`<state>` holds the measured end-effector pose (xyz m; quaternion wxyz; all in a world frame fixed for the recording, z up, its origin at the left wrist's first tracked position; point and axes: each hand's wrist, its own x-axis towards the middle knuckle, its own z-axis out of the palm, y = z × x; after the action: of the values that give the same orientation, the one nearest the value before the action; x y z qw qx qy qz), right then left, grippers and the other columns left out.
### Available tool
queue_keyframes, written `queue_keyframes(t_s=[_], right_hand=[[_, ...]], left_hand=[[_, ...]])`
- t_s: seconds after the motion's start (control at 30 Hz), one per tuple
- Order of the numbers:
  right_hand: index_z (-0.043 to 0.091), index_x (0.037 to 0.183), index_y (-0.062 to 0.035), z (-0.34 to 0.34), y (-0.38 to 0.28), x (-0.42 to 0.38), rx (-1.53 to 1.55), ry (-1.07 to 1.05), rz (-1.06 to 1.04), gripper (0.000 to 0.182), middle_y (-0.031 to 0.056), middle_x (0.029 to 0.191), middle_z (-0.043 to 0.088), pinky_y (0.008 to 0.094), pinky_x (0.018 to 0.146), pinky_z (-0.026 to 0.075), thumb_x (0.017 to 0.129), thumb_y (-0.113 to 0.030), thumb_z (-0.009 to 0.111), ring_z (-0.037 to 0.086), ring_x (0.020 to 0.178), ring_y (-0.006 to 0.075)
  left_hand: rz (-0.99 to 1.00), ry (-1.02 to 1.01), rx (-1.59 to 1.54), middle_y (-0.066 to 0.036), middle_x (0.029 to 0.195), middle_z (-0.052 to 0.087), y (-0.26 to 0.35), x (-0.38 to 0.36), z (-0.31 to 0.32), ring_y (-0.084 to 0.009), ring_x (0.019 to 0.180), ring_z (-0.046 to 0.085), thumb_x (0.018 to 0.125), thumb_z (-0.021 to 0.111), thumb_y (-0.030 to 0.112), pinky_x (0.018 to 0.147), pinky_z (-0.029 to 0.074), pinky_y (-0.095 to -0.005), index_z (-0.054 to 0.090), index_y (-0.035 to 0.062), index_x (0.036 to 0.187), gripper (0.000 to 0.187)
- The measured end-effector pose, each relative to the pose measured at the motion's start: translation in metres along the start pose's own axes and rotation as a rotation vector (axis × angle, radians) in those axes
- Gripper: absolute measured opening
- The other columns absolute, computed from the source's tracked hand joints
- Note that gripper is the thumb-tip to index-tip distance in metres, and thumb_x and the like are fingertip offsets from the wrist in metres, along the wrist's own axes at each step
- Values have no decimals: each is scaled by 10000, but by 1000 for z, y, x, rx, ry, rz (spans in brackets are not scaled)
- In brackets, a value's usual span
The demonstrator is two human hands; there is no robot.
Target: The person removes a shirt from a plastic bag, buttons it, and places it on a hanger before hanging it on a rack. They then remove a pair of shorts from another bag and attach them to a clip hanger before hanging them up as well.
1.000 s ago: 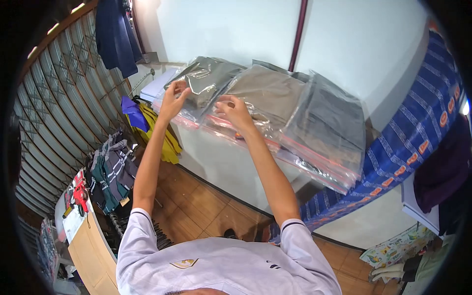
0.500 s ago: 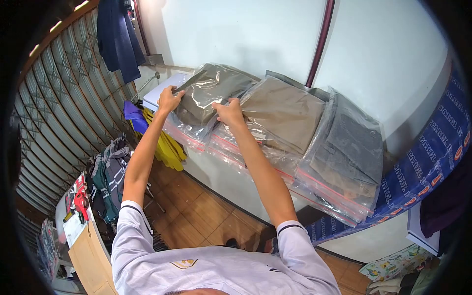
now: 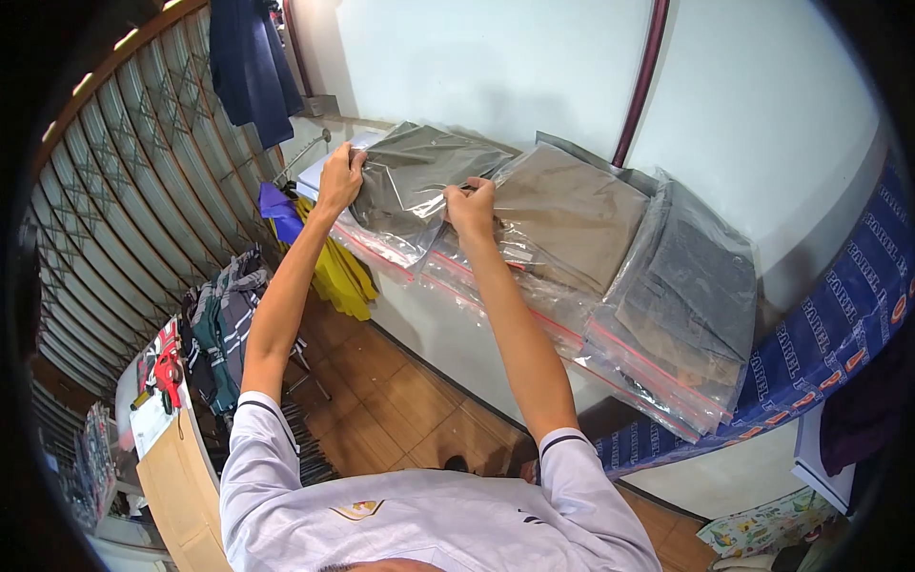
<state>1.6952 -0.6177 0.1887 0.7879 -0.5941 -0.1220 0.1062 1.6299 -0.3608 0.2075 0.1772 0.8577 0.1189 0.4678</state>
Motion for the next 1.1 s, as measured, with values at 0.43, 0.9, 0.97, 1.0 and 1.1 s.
queue_keyframes(t_s=[0.43, 0.9, 0.97, 1.0, 1.1], right_hand=[[622, 1221, 27, -47, 5, -158, 297, -574, 220, 367, 101, 1116, 692, 314, 808, 567, 859, 46, 676, 689, 920, 176], [392, 1524, 66, -148, 70, -406, 150, -925, 374, 769, 106, 1379, 594, 317, 1066, 460, 826, 91, 715, 586, 1214, 170], [411, 1515, 49, -152, 76, -439, 123, -1002, 403, 752, 87, 1361, 603, 315, 1057, 468, 829, 95, 718, 592, 1200, 161], [431, 1509, 33, -152, 83, -454, 122, -1044, 428, 741, 80, 1363, 606, 316, 1063, 461, 830, 87, 723, 589, 1209, 161], [469, 1497, 0, -145, 108, -503, 125, -1165, 508, 727, 64, 1369, 612, 317, 1080, 445, 824, 73, 736, 580, 1226, 156]], left_hand=[[-48, 276, 16, -230, 910, 640, 119, -185, -140, -386, 793, 620, 1023, 641, 170, 738, 489, -428, 605, -40, 1060, 216], [-480, 398, 186, -165, 801, 537, 268, -506, -275, -292, 636, 518, 1008, 643, 63, 615, 442, -375, 564, -24, 995, 119], [-560, 405, 253, -164, 808, 534, 290, -541, -299, -295, 648, 514, 1008, 644, 60, 621, 440, -374, 563, -25, 992, 118], [-531, 421, 299, -171, 828, 531, 299, -557, -312, -309, 674, 521, 1011, 642, 66, 634, 445, -384, 559, -28, 989, 127], [-622, 445, 389, -186, 846, 533, 316, -615, -351, -349, 706, 539, 1010, 639, 65, 655, 459, -413, 554, -35, 1015, 132]])
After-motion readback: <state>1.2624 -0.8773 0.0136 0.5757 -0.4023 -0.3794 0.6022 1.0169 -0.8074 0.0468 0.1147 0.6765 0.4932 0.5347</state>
